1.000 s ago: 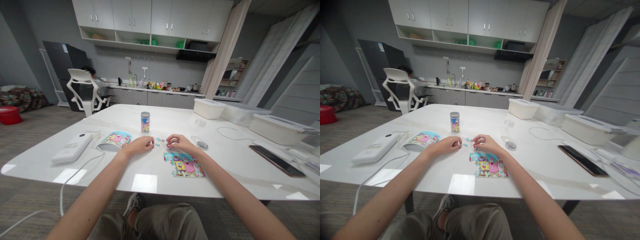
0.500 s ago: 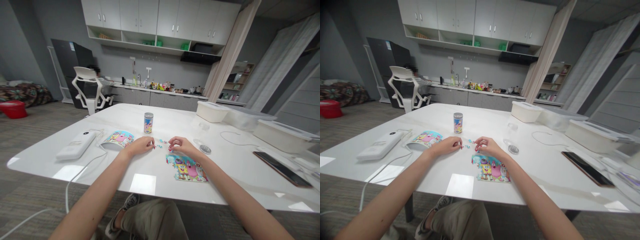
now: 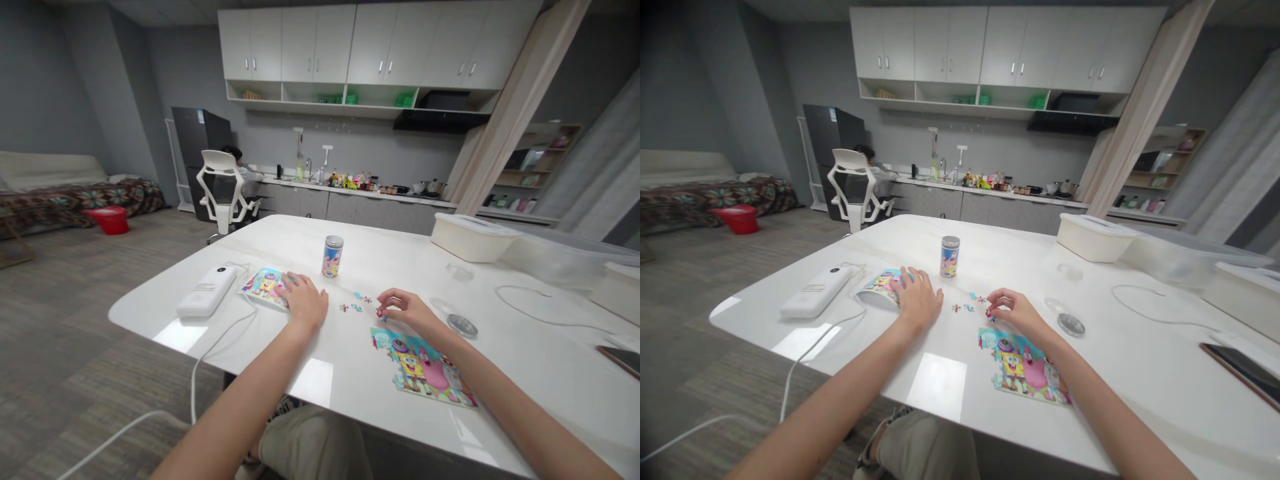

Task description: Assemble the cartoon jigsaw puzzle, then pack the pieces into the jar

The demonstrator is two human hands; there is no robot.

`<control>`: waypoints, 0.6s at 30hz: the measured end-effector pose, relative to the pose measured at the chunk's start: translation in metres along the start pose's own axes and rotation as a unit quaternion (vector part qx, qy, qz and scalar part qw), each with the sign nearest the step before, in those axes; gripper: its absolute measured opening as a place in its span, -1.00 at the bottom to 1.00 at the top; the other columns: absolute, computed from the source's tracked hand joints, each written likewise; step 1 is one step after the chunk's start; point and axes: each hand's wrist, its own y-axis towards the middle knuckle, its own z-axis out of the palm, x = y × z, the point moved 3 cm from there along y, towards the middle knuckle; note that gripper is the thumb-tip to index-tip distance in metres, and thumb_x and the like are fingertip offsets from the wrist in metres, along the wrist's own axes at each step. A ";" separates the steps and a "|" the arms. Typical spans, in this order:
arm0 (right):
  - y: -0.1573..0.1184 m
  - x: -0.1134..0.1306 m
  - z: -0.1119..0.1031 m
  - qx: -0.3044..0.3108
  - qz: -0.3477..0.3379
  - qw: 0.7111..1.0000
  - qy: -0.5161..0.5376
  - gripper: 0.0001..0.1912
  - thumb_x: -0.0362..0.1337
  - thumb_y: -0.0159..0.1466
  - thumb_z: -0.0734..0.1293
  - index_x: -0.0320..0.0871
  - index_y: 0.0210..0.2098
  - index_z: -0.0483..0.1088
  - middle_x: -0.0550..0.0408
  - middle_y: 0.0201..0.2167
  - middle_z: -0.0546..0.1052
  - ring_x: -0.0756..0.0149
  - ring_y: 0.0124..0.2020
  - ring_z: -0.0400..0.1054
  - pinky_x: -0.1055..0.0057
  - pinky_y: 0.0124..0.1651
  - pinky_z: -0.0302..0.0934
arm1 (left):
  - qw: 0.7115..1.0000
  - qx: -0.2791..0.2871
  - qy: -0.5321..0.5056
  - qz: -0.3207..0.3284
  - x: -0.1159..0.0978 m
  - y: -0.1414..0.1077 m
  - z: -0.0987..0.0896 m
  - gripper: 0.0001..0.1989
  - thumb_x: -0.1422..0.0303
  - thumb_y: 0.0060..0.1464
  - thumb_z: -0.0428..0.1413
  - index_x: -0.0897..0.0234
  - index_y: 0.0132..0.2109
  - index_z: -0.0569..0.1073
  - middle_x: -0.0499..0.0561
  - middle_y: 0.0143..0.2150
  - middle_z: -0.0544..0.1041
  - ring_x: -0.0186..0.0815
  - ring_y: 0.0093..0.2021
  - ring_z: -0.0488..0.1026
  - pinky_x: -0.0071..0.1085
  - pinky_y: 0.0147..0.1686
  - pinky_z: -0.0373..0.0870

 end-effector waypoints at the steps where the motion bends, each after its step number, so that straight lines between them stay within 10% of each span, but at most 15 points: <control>1: 0.000 -0.001 0.000 0.001 0.001 1.000 -0.002 -0.72 -0.22 -0.07 0.43 -0.13 -0.36 0.38 0.10 -0.42 0.53 0.21 -0.27 0.47 0.26 -0.12 0.31 | 0.999 0.031 -0.002 -0.042 0.002 -0.001 0.004 -0.35 0.11 0.18 -0.07 0.54 0.24 0.24 0.53 0.31 0.15 0.34 0.32 0.01 0.29 0.12 0.02; 18: 0.008 -0.013 -0.005 -0.027 -0.010 0.999 -0.024 -0.78 -0.33 -0.11 0.39 -0.13 -0.40 0.41 0.08 -0.40 0.56 0.22 -0.31 0.48 0.31 -0.17 0.34 | 0.994 0.102 -0.040 0.003 -0.010 -0.004 -0.006 -0.37 0.08 0.25 -0.20 0.63 0.02 0.42 0.54 0.07 0.40 0.10 0.09 0.34 -0.13 -0.06 0.26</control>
